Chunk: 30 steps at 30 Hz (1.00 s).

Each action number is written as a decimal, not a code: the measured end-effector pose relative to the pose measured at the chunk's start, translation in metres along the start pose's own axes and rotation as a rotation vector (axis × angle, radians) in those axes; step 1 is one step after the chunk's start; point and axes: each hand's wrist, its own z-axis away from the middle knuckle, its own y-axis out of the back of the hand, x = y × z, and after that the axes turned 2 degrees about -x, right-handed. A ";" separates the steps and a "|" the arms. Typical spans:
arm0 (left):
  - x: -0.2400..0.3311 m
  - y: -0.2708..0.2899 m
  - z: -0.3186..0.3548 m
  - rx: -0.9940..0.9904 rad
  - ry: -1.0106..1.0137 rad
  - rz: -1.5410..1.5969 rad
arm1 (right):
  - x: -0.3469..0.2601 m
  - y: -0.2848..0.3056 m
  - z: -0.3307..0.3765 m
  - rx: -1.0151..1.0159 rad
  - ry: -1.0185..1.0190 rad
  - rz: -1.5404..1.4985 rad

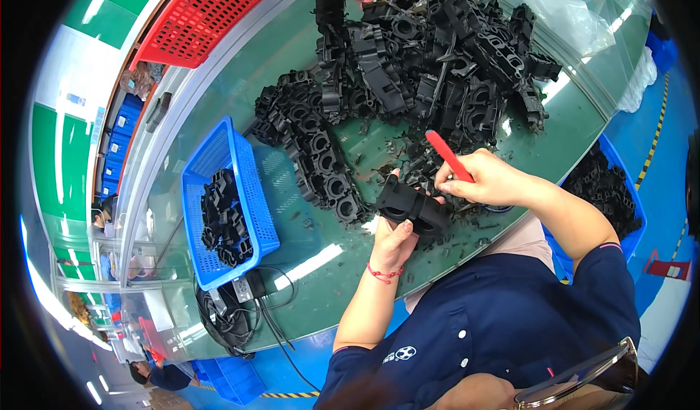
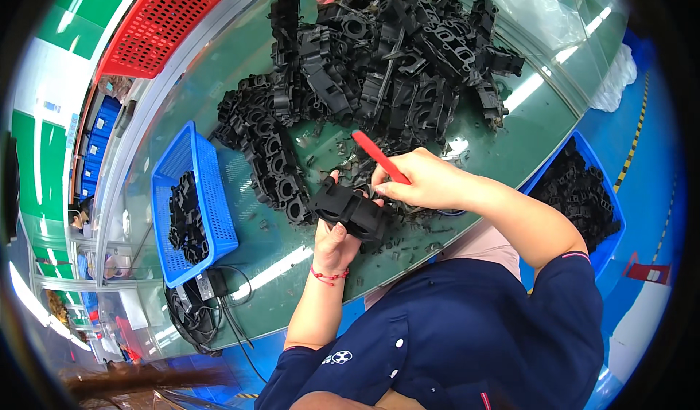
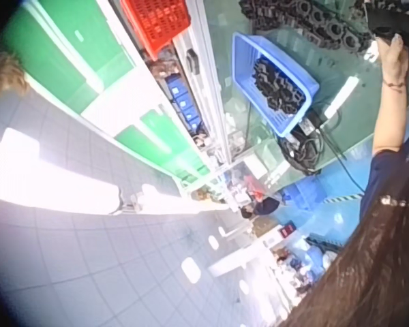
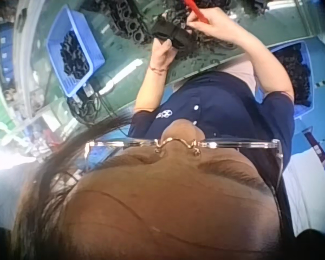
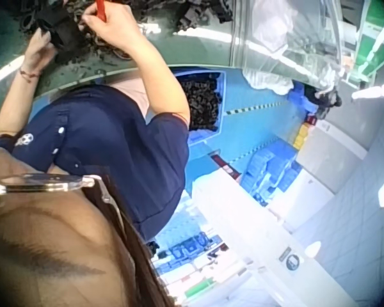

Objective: Manually deburring black plastic molded parts using pliers and a deburring tool at a factory workbench.

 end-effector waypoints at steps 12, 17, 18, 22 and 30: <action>-0.008 0.013 0.000 0.008 0.071 -0.212 | -0.030 0.007 -0.010 -0.273 -0.070 0.368; -0.004 0.008 0.000 -0.004 0.145 -0.233 | -0.025 0.006 -0.012 -0.341 -0.034 0.382; -0.004 0.006 0.000 -0.007 0.152 -0.246 | -0.023 0.007 -0.013 -0.366 -0.034 0.353; -0.002 0.004 0.001 -0.033 0.177 -0.291 | -0.013 0.007 -0.015 -0.425 -0.011 0.234; -0.001 -0.001 0.002 0.044 0.065 -0.377 | -0.006 -0.006 -0.009 -0.150 -0.102 0.408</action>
